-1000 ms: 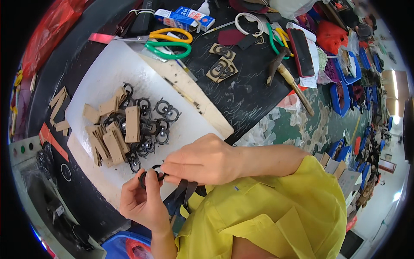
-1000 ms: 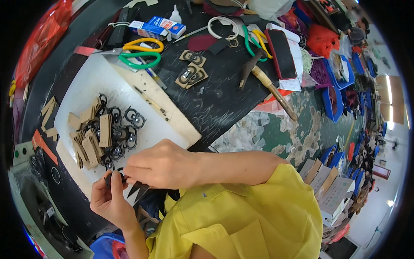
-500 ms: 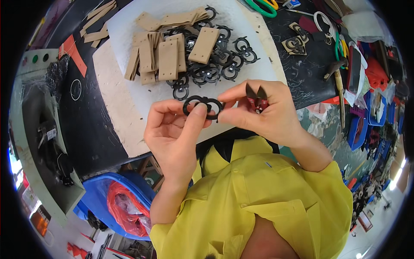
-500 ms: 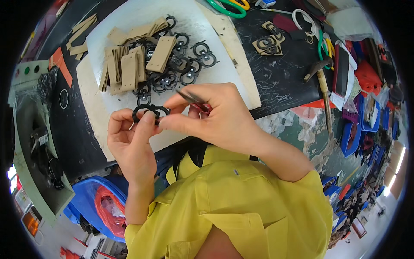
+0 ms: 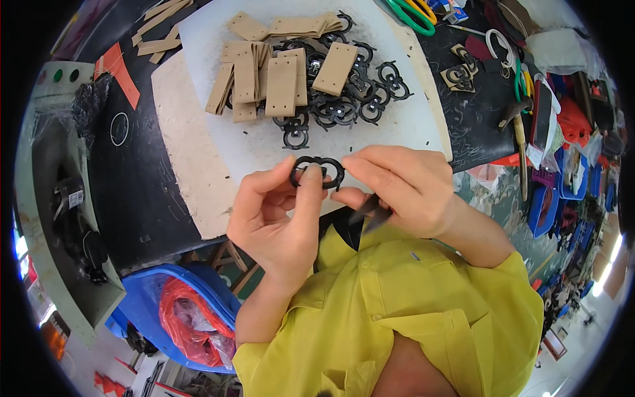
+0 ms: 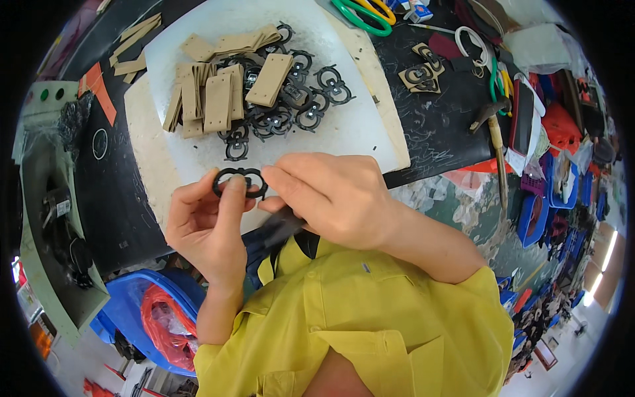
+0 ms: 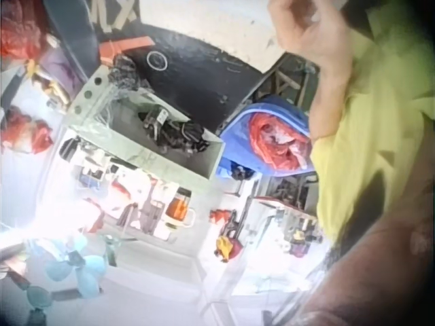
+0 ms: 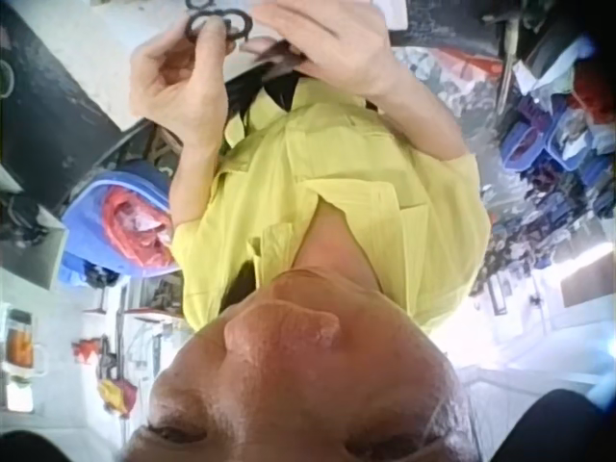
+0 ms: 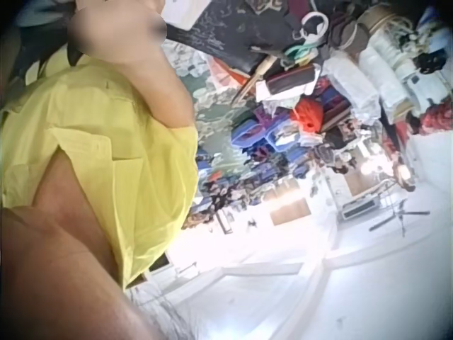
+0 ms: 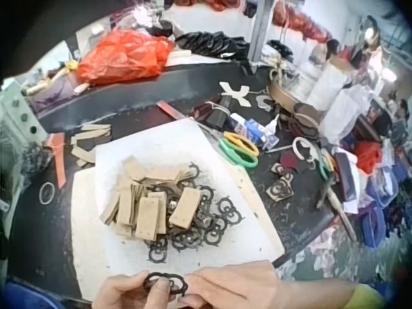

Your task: The person assembles keychains by inserting black plastic rings into pre-punched holes on small rectangular cardboard pieces. They use a red-handled tool to press the rings into place and then place the finished units on the table.

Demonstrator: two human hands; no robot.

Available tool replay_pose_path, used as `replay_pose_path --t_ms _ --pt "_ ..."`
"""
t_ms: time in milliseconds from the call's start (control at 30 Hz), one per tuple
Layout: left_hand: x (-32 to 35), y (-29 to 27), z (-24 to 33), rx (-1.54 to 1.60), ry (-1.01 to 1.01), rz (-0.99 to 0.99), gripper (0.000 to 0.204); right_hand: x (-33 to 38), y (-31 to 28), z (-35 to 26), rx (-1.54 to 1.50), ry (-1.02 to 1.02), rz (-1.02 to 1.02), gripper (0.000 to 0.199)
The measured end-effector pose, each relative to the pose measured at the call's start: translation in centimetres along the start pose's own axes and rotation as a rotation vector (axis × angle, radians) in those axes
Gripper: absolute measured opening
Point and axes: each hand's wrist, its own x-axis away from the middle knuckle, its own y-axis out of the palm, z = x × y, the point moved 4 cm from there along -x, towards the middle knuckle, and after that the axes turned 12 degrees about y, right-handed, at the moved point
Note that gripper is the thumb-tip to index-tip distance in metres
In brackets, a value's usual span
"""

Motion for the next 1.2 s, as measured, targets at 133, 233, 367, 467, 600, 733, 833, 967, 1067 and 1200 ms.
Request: replay_pose_path --t_ms 133,233,367,467,600,733,833,967,1067,1200 --pt "0.3 -0.2 -0.3 0.013 0.008 0.020 0.019 0.0 0.0 -0.2 -0.035 -0.010 -0.066 0.024" --pt "0.0 -0.2 0.0 -0.030 -0.016 0.021 0.018 0.3 0.2 -0.1 0.075 -0.073 -0.096 0.032" --pt "-1.4 0.6 0.1 -0.025 0.039 -0.235 0.022 -0.1 -0.2 0.4 0.143 -0.067 -0.050 0.025" --pt "-3.7 -0.4 0.3 -0.448 0.283 -0.166 0.029 -0.5 -1.2 2.1 0.068 0.093 0.099 0.022" --pt "-5.9 -0.2 -1.2 -0.708 0.534 -0.168 0.032 -0.7 -1.7 2.9 -0.213 0.380 0.120 0.014" --pt "-5.5 -1.7 -0.8 -0.261 0.205 -0.096 0.033 0.0 -1.6 3.8 -0.501 0.785 0.059 0.012" --pt "-3.8 -4.6 -1.3 -0.221 0.017 -0.247 0.034 0.4 -1.4 3.9 -0.609 0.904 -0.013 0.013" --pt "-2.1 -6.0 -1.9 -0.302 0.024 -0.313 0.032 0.2 0.8 2.5 -0.715 0.943 -0.290 0.013" --pt "-1.6 -5.5 -1.6 -0.550 0.103 -0.262 0.029 -0.5 2.8 1.1 -0.624 0.722 -0.359 0.013" --pt "-1.4 -5.1 -1.3 -0.816 0.368 -0.273 0.030 -0.9 5.2 0.4 -0.380 0.418 -0.359 0.022"
